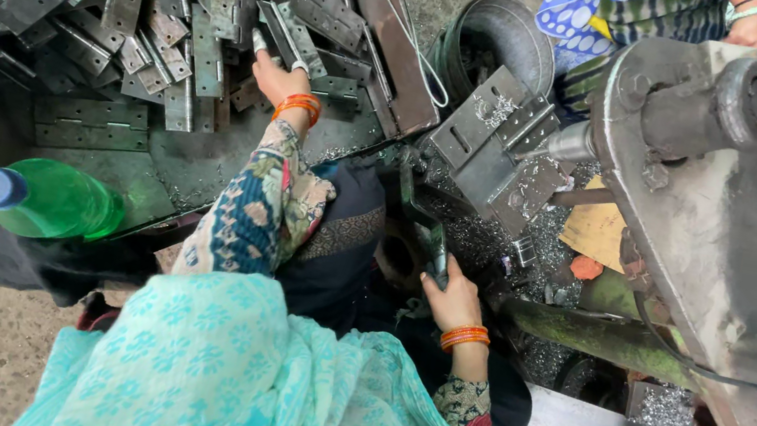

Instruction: The person repeatedly picks up metal brackets from a bin, places them under a drill press, and operates the machine to drill holes. The person then removes the processed brackets and places them aside, continuing the cycle with new pieces.

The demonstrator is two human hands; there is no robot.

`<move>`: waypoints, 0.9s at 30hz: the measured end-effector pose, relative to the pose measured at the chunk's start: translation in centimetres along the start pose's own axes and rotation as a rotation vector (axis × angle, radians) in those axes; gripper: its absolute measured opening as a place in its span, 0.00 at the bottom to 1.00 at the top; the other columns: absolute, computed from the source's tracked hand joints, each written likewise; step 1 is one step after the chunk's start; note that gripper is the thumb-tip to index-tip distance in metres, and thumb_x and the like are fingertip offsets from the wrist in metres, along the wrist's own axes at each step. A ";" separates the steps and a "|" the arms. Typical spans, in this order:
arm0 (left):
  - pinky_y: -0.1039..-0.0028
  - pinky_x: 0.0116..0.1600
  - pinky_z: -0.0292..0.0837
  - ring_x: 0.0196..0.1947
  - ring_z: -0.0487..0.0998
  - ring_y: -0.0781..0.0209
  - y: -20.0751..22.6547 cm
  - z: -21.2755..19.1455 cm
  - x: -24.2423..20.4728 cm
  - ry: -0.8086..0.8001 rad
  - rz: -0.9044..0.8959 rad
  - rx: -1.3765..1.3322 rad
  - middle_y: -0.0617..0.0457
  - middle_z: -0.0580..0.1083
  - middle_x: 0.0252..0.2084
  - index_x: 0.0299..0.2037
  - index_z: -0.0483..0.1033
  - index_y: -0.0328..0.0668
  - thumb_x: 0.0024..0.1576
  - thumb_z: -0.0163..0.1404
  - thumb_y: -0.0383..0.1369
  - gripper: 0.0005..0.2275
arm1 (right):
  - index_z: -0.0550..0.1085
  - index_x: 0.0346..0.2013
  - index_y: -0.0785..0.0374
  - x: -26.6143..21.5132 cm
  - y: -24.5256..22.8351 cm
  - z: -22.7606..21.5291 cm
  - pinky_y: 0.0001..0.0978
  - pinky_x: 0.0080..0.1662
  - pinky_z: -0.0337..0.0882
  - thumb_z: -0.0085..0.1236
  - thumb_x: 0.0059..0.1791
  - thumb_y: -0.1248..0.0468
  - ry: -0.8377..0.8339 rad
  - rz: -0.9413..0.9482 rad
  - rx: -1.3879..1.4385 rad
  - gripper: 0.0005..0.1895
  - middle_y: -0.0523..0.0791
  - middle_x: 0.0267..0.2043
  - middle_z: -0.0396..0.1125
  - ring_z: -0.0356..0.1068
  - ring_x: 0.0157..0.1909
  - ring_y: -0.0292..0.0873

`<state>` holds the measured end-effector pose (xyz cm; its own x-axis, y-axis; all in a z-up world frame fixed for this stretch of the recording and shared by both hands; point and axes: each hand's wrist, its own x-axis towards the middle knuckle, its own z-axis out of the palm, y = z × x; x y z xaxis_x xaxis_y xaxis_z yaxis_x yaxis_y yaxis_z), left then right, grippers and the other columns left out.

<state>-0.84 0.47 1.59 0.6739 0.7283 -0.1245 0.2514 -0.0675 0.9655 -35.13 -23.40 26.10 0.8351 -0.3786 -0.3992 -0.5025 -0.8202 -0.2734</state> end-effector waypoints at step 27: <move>0.34 0.69 0.46 0.74 0.47 0.41 15.6 -6.9 -26.3 -1.113 1.436 1.007 0.45 0.58 0.73 0.51 0.80 0.43 0.58 0.52 0.47 0.19 | 0.60 0.68 0.66 0.4 0.8 0.7 0.54 0.53 0.72 0.58 0.46 0.48 -0.005 -0.025 -0.050 0.41 0.63 0.51 0.70 0.71 0.52 0.66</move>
<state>-19.43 -15.04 21.46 0.6345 -0.7729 0.0071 -0.7698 -0.6311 0.0955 -35.37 -23.89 25.08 0.8458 -0.3559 -0.3975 -0.4699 -0.8498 -0.2389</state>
